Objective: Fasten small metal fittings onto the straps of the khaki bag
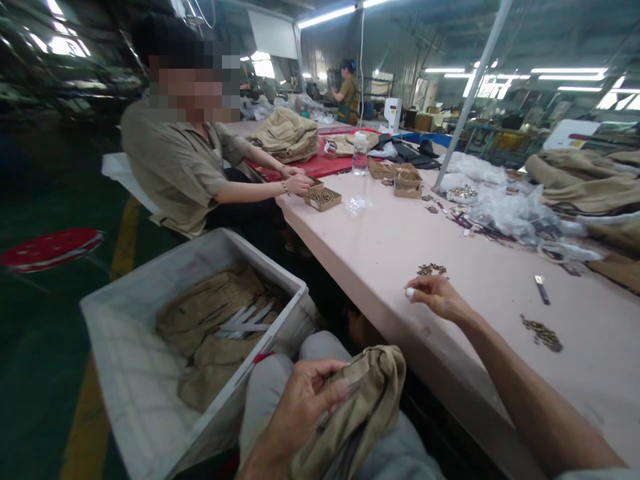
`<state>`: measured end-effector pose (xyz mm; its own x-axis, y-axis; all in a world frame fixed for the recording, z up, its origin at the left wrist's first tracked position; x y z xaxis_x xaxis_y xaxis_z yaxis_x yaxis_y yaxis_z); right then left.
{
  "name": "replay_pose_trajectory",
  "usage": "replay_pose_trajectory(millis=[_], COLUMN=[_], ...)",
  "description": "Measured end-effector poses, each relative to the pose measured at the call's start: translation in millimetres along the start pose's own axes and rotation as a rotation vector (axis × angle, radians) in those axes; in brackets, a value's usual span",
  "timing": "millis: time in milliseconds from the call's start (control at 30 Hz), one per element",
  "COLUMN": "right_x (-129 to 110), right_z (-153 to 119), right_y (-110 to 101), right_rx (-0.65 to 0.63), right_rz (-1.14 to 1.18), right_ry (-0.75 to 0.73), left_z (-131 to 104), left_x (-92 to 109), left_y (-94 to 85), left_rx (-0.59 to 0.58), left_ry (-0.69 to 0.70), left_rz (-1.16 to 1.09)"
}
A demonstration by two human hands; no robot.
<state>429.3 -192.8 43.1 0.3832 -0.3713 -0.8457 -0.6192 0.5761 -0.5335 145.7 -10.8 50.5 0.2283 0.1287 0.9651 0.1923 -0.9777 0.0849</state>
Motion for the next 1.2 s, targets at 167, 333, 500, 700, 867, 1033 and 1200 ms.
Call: replay_pose_trajectory(millis=[167, 333, 500, 700, 867, 1033, 1200], right_x=[72, 104, 114, 119, 128, 147, 162], right_z=[6, 18, 37, 44, 41, 38, 34], right_y=[-92, -95, -83, -79, -77, -76, -81], right_rx=[0.375, 0.408, 0.416, 0.381, 0.349, 0.311, 0.309], right_rz=[-0.404, -0.59, -0.667, -0.688, -0.689, -0.676, -0.62], right_ry=[0.236, 0.362, 0.418, 0.394, 0.361, 0.282, 0.15], left_z=[1, 0, -3, -4, -3, -12, -16], left_x=[-10, -10, -12, -34, -48, -66, -87], left_y=[-9.1, -15.3, -22.5, -29.7, -32.0, -38.0, -42.9], left_rx=[0.039, 0.053, 0.103, 0.134, 0.155, 0.228, 0.248], left_ry=[-0.002, 0.014, -0.025, -0.052, -0.034, 0.012, 0.053], left_rz=[-0.023, -0.041, -0.057, -0.099, -0.105, -0.131, -0.134])
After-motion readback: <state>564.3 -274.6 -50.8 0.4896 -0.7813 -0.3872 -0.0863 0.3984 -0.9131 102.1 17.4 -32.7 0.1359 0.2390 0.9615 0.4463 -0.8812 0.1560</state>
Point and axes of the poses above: each hand's wrist, its own z-axis towards the middle knuckle, its own y-axis out of the palm, x = y × z, the point moved 7 cm from there along z, towards the middle knuckle, and after that the axes turned 3 degrees about -y, right-handed, at the moved point
